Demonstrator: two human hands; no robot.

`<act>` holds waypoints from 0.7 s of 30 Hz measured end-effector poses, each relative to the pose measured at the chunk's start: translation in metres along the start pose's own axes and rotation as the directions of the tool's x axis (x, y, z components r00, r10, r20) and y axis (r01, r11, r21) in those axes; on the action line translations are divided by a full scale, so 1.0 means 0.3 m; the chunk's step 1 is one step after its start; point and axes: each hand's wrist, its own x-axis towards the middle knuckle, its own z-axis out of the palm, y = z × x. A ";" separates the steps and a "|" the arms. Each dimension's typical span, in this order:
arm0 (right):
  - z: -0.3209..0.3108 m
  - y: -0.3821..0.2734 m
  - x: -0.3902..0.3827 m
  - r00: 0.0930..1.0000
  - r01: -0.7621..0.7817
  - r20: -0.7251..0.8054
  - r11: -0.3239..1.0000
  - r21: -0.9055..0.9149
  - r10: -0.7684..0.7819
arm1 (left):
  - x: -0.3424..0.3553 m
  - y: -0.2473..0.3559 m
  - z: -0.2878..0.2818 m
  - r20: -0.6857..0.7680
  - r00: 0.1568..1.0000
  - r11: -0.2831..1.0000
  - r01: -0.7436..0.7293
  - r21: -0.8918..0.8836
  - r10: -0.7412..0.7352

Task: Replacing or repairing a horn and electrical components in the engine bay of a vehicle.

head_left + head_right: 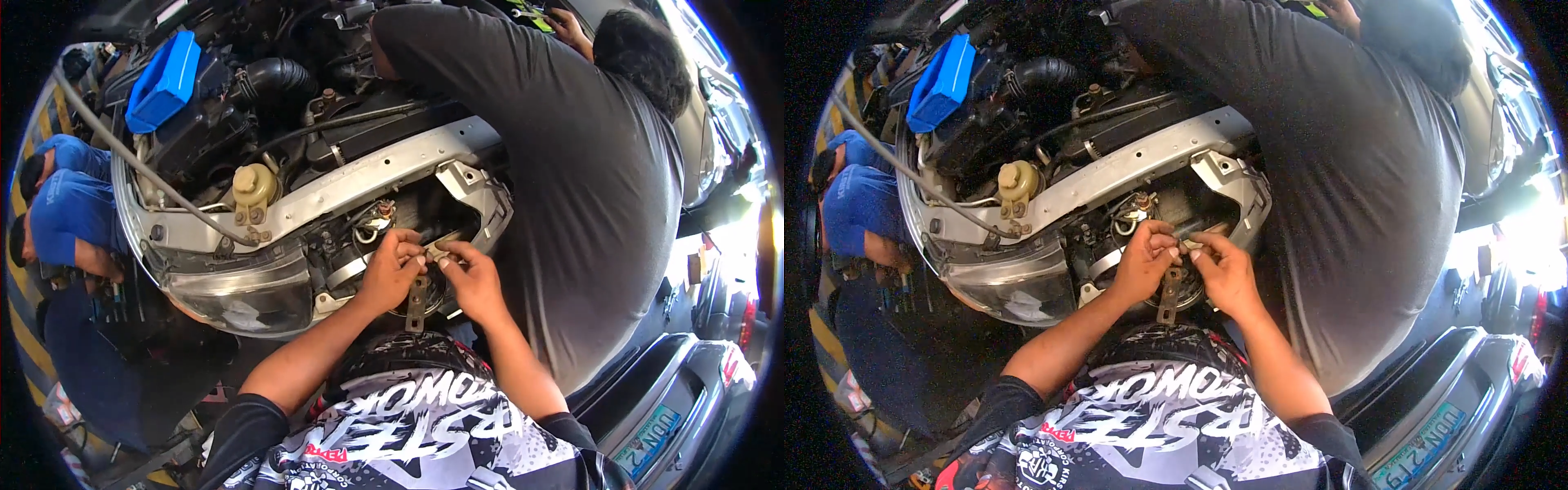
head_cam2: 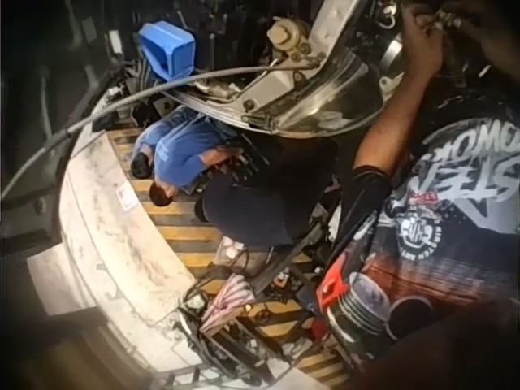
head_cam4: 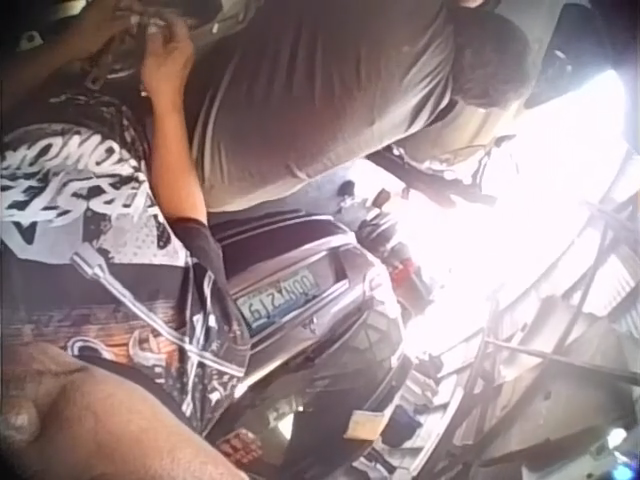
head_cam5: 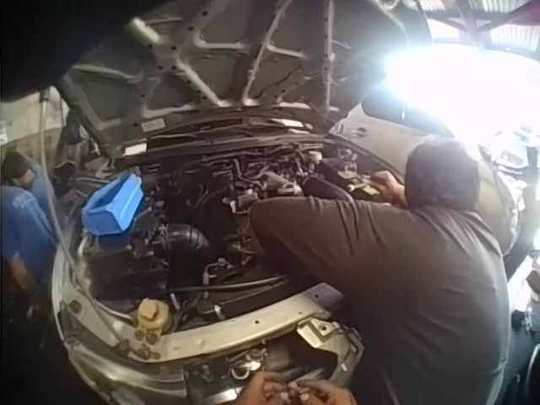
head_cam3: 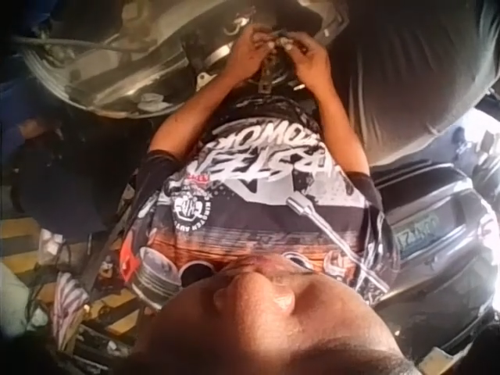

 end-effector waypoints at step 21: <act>0.084 0.044 0.016 0.980 0.196 0.004 0.962 -0.188 -0.199 | -0.052 0.041 0.006 -0.050 0.999 0.997 -0.009 0.075 0.012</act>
